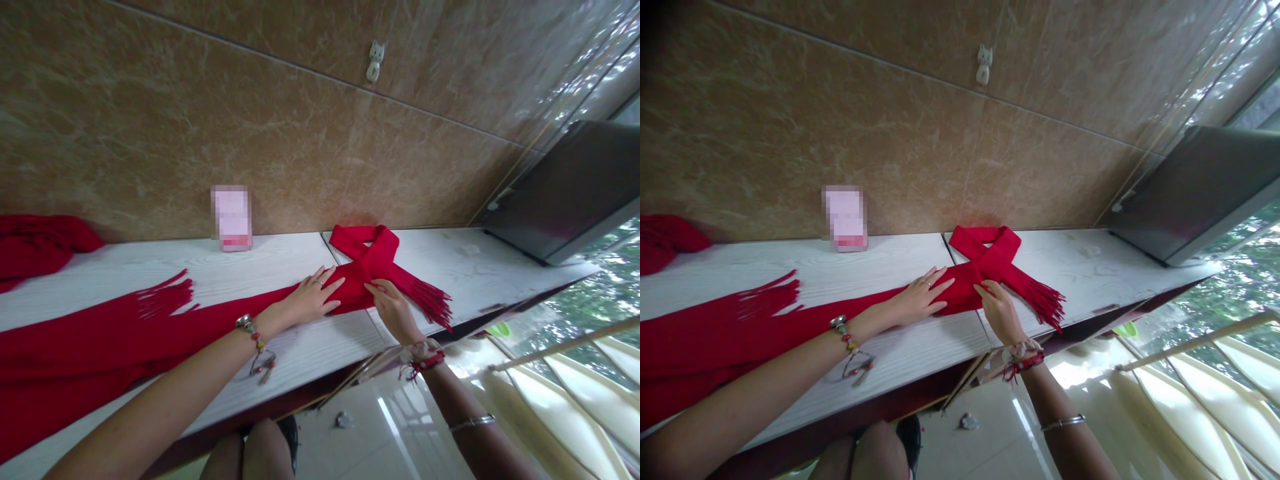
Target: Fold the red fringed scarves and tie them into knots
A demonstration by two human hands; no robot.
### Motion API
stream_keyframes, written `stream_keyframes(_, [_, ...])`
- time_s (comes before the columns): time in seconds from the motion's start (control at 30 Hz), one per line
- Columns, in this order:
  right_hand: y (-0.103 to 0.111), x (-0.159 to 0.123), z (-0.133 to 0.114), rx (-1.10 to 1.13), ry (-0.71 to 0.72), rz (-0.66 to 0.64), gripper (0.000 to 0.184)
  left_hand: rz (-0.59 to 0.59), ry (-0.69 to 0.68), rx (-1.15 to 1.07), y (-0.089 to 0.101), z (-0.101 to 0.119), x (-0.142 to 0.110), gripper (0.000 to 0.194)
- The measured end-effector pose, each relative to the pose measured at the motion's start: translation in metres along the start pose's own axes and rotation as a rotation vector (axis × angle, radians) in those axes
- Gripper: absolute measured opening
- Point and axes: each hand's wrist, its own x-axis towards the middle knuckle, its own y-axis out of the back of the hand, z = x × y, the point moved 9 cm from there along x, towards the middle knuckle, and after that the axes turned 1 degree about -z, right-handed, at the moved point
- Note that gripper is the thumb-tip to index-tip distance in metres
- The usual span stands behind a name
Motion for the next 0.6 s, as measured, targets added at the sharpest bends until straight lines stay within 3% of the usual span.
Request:
stream_keyframes(0.2, [0.021, 0.012, 0.011, -0.042, -0.003, 0.095, 0.035, 0.083, -0.028, 0.106, 0.015, 0.005, 0.002, 0.048])
stream_keyframes(0.33, [0.012, 0.006, 0.02, -0.04, -0.02, 0.06, 0.034, 0.086, -0.047, 0.12, 0.013, 0.009, 0.0, 0.048])
stream_keyframes(0.5, [-0.002, -0.008, 0.027, -0.029, -0.061, 0.059, 0.034, 0.019, -0.048, -0.034, 0.005, 0.008, 0.0, 0.054])
stream_keyframes(0.6, [0.001, -0.002, 0.027, -0.018, -0.061, 0.073, 0.033, 0.086, -0.012, -0.282, 0.014, -0.004, 0.01, 0.054])
